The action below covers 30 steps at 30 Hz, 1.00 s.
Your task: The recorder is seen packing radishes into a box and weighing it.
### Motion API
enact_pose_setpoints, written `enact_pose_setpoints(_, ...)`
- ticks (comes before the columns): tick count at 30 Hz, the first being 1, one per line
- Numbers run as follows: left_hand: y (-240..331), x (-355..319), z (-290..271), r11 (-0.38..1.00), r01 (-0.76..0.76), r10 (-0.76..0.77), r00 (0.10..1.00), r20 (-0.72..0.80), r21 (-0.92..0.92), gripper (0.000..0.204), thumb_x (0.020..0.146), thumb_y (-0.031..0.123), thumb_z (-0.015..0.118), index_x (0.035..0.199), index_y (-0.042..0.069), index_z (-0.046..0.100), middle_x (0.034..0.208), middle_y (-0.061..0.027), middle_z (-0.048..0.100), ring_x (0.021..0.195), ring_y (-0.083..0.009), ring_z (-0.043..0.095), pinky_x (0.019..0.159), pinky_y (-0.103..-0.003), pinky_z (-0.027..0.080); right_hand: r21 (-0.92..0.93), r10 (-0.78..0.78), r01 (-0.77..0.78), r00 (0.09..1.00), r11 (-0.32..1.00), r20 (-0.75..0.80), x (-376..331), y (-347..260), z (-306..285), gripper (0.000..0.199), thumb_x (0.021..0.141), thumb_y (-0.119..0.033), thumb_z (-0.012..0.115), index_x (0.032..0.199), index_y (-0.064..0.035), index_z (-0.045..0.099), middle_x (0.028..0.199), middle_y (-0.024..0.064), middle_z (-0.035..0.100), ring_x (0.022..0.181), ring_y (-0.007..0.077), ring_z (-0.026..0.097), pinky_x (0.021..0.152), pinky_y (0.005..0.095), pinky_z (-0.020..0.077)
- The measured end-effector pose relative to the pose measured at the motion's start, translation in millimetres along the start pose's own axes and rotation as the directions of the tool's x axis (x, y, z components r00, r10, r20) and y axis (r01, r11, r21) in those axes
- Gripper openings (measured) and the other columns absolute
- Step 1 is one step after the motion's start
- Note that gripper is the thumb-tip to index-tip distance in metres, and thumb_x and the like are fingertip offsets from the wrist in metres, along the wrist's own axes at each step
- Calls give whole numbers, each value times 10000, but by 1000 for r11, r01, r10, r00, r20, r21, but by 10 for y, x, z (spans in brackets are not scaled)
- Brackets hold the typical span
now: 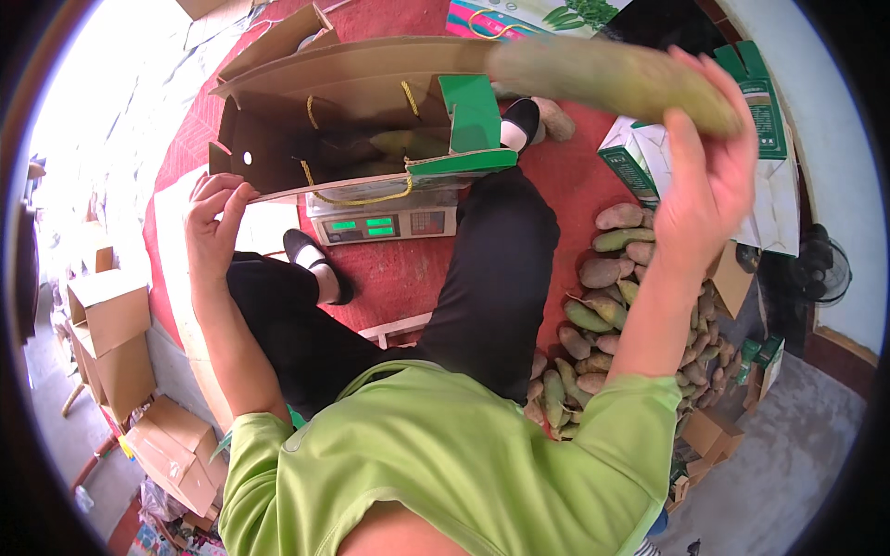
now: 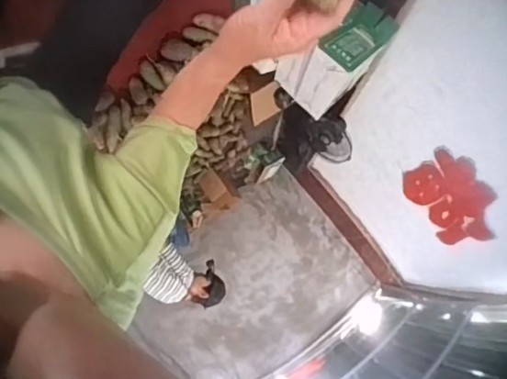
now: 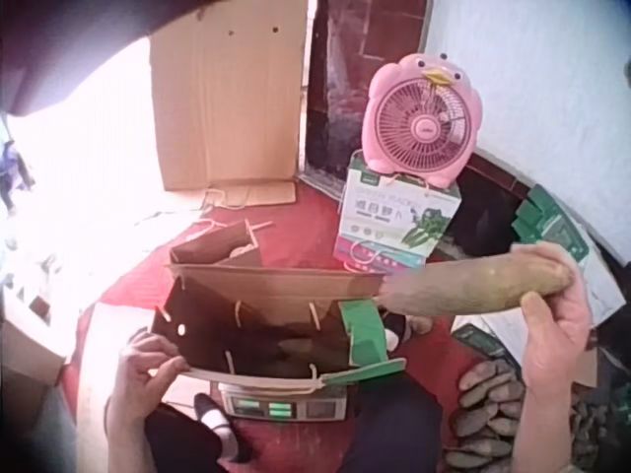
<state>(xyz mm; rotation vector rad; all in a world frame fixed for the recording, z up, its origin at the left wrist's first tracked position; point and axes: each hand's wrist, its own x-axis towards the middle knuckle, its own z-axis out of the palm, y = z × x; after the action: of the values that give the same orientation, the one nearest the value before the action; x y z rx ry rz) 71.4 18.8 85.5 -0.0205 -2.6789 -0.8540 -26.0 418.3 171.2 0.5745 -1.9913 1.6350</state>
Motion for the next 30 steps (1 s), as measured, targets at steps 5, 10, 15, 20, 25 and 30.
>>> enact_pose_setpoints(5,12,9,2,1000,9,-9,1000,-4,-3,159,819,132,666,736,-1,693,770,-63,635,778,-207,578,828,-338,420,71,57,-87,936,994,348,171,89,786,363,865,37,553,1225,-10,544,1136,94,631,1024,171,599,911,290,475)
enact_pose_setpoints(10,32,65,13,997,36,-35,999,22,-65,143,846,73,630,763,-32,679,806,-71,638,801,-208,572,800,-315,414,-280,-49,420,622,863,781,159,432,1448,291,814,-145,561,1098,-130,621,999,146,661,918,337,634,754,405,507)
enact_pose_setpoints(15,-32,5,49,994,89,-87,996,36,-59,169,892,61,568,824,-59,666,829,-92,640,816,-189,572,766,-296,425,-327,94,287,606,900,790,2,397,1553,361,798,-265,667,1124,-114,634,921,158,678,895,345,643,773,451,512)
enact_pose_setpoints(20,-132,-47,10,982,153,-154,988,4,-112,210,932,96,547,867,-62,668,874,-83,647,842,-164,590,805,-283,439,-50,73,-61,951,997,301,-114,519,917,310,813,-260,663,1088,-116,655,900,92,698,810,265,663,708,368,513)
enact_pose_setpoints(25,-171,-5,71,993,86,-90,995,-40,-84,254,953,154,539,892,-44,684,916,-75,661,875,-159,608,846,-284,446,-227,500,-485,866,844,6,-1057,1293,-38,224,876,-116,606,1071,-15,648,1010,88,685,942,158,638,824,286,487)
enact_pose_setpoints(30,-191,-14,34,964,249,-264,944,-200,-95,355,988,265,492,934,-22,694,944,-52,674,943,-159,603,897,-296,445,-770,741,-498,670,399,-49,-2580,1961,-822,220,828,-196,616,994,-59,660,972,173,664,932,362,626,791,426,499)
